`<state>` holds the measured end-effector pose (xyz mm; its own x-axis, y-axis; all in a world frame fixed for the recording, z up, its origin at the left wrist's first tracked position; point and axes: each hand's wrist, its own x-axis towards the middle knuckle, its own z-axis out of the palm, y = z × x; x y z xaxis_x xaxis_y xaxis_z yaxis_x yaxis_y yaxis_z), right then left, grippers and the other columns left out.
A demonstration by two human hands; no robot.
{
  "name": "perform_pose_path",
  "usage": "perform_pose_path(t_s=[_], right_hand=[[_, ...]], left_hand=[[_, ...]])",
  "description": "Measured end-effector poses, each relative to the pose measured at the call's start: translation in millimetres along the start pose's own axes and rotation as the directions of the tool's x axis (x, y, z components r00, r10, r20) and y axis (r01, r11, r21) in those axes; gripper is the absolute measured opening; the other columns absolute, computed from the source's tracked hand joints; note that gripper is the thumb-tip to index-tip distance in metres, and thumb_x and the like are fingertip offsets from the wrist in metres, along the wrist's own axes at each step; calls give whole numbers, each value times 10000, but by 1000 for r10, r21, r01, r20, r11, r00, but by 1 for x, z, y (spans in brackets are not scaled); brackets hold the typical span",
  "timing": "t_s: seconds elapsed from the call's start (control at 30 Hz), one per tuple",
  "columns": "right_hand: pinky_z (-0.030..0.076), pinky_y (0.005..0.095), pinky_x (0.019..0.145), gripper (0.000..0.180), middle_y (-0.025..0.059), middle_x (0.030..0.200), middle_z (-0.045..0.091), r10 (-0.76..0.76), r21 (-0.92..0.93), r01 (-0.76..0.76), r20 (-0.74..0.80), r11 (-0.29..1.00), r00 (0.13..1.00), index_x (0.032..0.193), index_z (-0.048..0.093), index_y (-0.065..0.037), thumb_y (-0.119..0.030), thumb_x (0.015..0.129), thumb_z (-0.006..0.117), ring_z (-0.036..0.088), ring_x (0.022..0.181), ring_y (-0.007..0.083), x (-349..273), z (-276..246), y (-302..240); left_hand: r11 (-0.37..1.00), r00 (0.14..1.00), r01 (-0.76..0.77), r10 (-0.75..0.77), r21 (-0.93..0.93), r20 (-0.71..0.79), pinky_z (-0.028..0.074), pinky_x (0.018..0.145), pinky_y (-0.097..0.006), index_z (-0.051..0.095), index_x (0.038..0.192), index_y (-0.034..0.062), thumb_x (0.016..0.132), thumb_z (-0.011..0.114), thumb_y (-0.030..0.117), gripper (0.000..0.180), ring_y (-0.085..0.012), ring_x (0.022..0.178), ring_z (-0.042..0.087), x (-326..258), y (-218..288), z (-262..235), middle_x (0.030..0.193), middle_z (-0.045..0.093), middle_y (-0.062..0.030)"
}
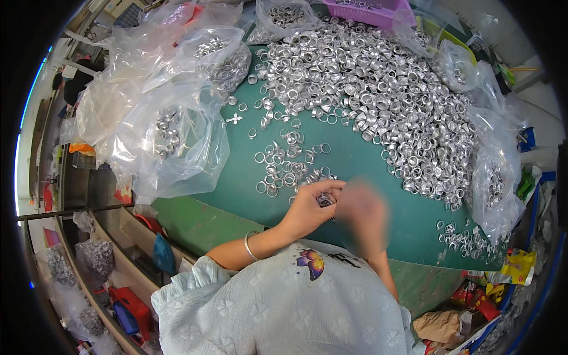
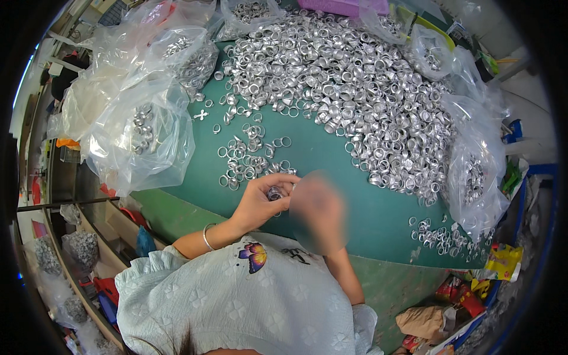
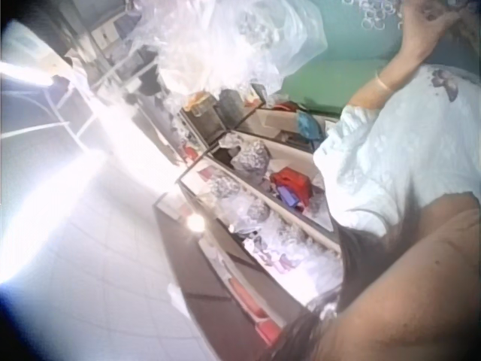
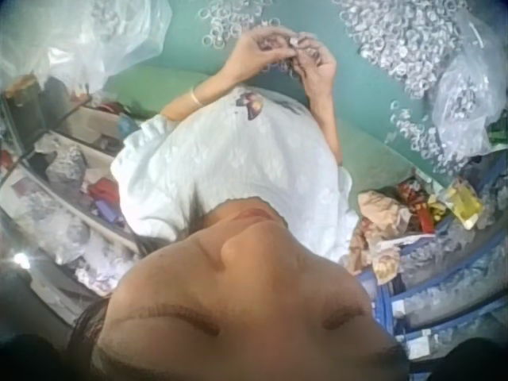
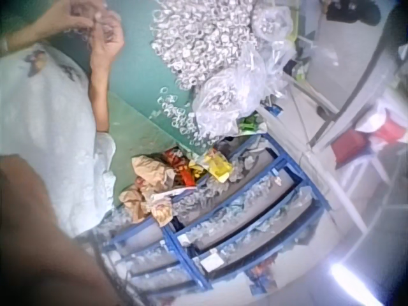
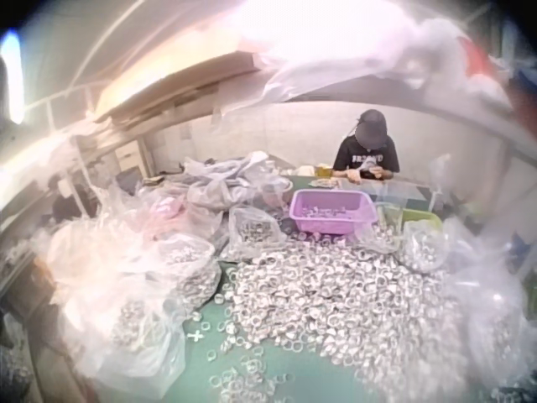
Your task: The person sorts through a pile of silver-colored metal rings on a green work surface by hand, picking up individual rings to check them and then placing them into smaller groups or containers.
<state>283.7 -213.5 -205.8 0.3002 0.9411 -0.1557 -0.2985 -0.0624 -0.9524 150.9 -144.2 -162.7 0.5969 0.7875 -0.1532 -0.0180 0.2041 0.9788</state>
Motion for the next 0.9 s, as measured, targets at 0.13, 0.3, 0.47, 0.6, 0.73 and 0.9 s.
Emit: perform_pose_path(t_s=[0.13, 0.3, 0.47, 0.6, 0.73, 0.9], right_hand=[[463, 253, 657, 150, 56, 863, 597, -20, -29, 20, 20, 999, 1000, 916, 578, -18, -115, 803, 594, 564, 767, 124, -9, 0, -6], [467, 275, 677, 171, 68, 893, 604, -60, -128, 64, 38, 990, 997, 931, 581, -11, -117, 798, 600, 574, 788, 143, -16, -2, -8], [465, 287, 676, 157, 57, 857, 599, -55, -190, 59, 26, 980, 998, 920, 585, -16, -110, 795, 598, 575, 771, 157, -17, -3, -1], [443, 262, 608, 134, 30, 771, 578, -181, -363, 212, 118, 907, 976, 896, 592, -12, -84, 784, 605, 550, 684, 136, -11, -2, -8], [384, 215, 521, 161, -4, 660, 533, 193, 20, -195, 74, 981, 978, 893, 605, -6, -84, 757, 644, 500, 581, 96, 2, -5, -14], [368, 242, 491, 249, 34, 603, 500, -232, -676, 258, 131, 690, 964, 931, 628, -39, -105, 701, 698, 474, 524, 111, 68, 17, -14]], left_hand=[[999, 1000, -23, 23, 25, -6, 446, 603, -207, 589, 1070, -2, 743, 643, 16, 331, -54, 673, 512, -8, 5, 5, 773, 600, -24], [999, 999, -34, 34, 18, 8, 435, 549, -190, 591, 1082, 8, 763, 626, 20, 321, -58, 649, 512, -14, 2, 5, 800, 609, -27], [999, 999, 14, -12, -38, 46, 383, 475, -181, 589, 1046, -21, 812, 584, 65, 249, -52, 557, 471, -19, 1, 2, 759, 585, -42], [823, 954, 300, -265, -482, 142, 298, 414, -181, 560, 947, -26, 860, 503, 163, 216, -58, 495, 414, -16, -5, -6, 724, 555, -55], [773, 965, 255, -244, -581, 99, 280, 386, -187, 540, 929, -9, 875, 471, 223, 248, -69, 498, 423, -14, -10, -18, 725, 553, -80], [802, 972, 106, -208, -587, -108, 308, 379, -213, 578, 845, -12, 864, 500, 200, 226, -88, 514, 452, -4, -22, -42, 703, 562, -68]])
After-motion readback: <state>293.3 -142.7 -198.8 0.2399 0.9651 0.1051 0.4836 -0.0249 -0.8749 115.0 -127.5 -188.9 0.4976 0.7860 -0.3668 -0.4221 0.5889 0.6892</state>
